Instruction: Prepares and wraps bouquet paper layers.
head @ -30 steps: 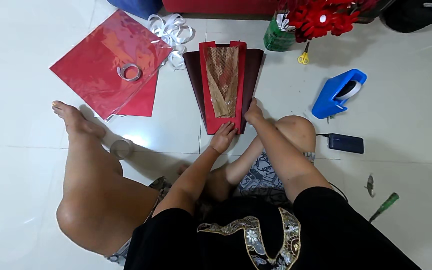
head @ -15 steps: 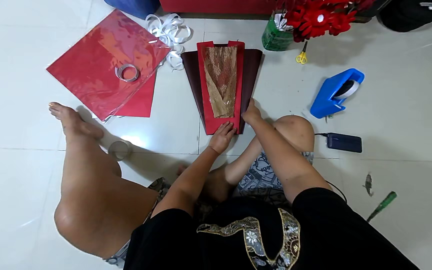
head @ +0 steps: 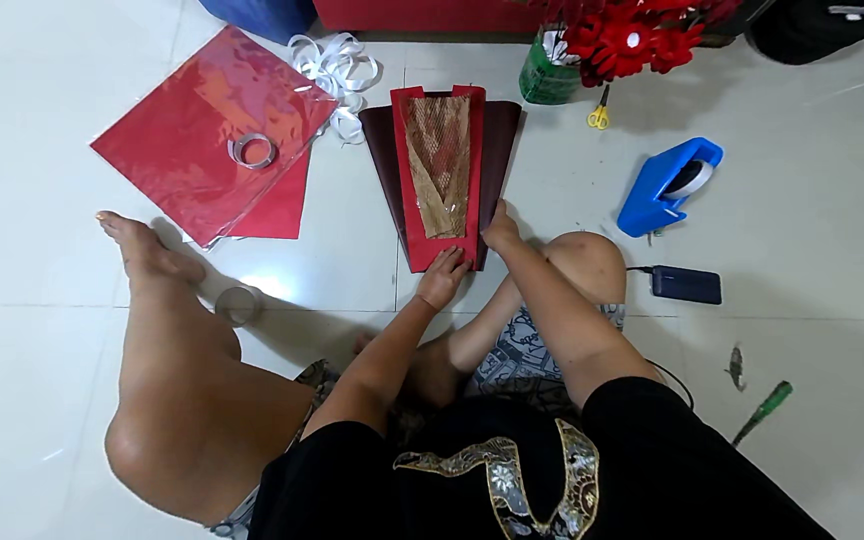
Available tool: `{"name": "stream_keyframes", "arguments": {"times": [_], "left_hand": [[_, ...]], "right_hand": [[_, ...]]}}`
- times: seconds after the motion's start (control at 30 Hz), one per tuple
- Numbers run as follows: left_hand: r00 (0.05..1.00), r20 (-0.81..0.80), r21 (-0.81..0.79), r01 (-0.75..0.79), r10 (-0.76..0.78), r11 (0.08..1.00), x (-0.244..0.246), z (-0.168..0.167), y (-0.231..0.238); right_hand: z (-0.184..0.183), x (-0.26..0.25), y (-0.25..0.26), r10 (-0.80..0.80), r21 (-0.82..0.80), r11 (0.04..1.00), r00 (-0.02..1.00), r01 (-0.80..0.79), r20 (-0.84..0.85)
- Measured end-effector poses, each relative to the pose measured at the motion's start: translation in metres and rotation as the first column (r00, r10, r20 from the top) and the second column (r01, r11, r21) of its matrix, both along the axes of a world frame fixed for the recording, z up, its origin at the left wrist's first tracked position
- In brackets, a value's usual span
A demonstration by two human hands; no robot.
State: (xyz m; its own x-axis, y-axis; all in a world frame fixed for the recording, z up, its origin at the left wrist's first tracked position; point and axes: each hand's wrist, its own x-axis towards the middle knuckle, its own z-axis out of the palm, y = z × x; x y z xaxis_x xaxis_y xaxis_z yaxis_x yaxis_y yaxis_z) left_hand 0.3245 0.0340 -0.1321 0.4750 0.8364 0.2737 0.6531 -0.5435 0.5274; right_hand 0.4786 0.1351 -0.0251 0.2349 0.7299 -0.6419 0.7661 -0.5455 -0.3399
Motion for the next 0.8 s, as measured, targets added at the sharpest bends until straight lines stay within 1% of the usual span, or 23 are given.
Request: {"name": "stream_keyframes", "arguments": {"times": [0.17, 0.27, 0.4, 0.53, 0.67, 0.8], "left_hand": [[1.0, -0.007, -0.035, 0.009, -0.009, 0.999, -0.001, 0.002, -0.001], [1.0, -0.014, -0.045, 0.011, -0.012, 0.999, -0.001, 0.002, -0.001], [1.0, -0.015, -0.036, 0.012, -0.012, 0.999, -0.001, 0.002, -0.002], [0.999, -0.031, -0.018, 0.027, -0.028, 0.999, 0.0, 0.003, -0.001], [0.996, -0.068, -0.087, 0.048, -0.054, 0.995, -0.002, 0.007, -0.001], [0.996, -0.052, -0.087, 0.062, -0.067, 0.994, -0.003, 0.005, -0.002]], "right_hand": [[0.002, -0.001, -0.003, -0.023, 0.019, 1.0, 0.999, 0.024, -0.022], [0.001, -0.002, -0.003, -0.034, 0.005, 0.999, 0.999, 0.034, -0.019], [-0.002, -0.001, -0.003, -0.04, 0.023, 0.999, 0.999, 0.041, -0.035], [-0.001, -0.001, -0.001, -0.044, -0.006, 0.999, 0.999, 0.044, -0.031], [-0.001, 0.0, 0.001, -0.048, -0.035, 0.998, 0.998, 0.047, -0.031], [-0.009, 0.003, 0.003, -0.094, -0.021, 0.995, 0.994, 0.093, -0.061]]}}
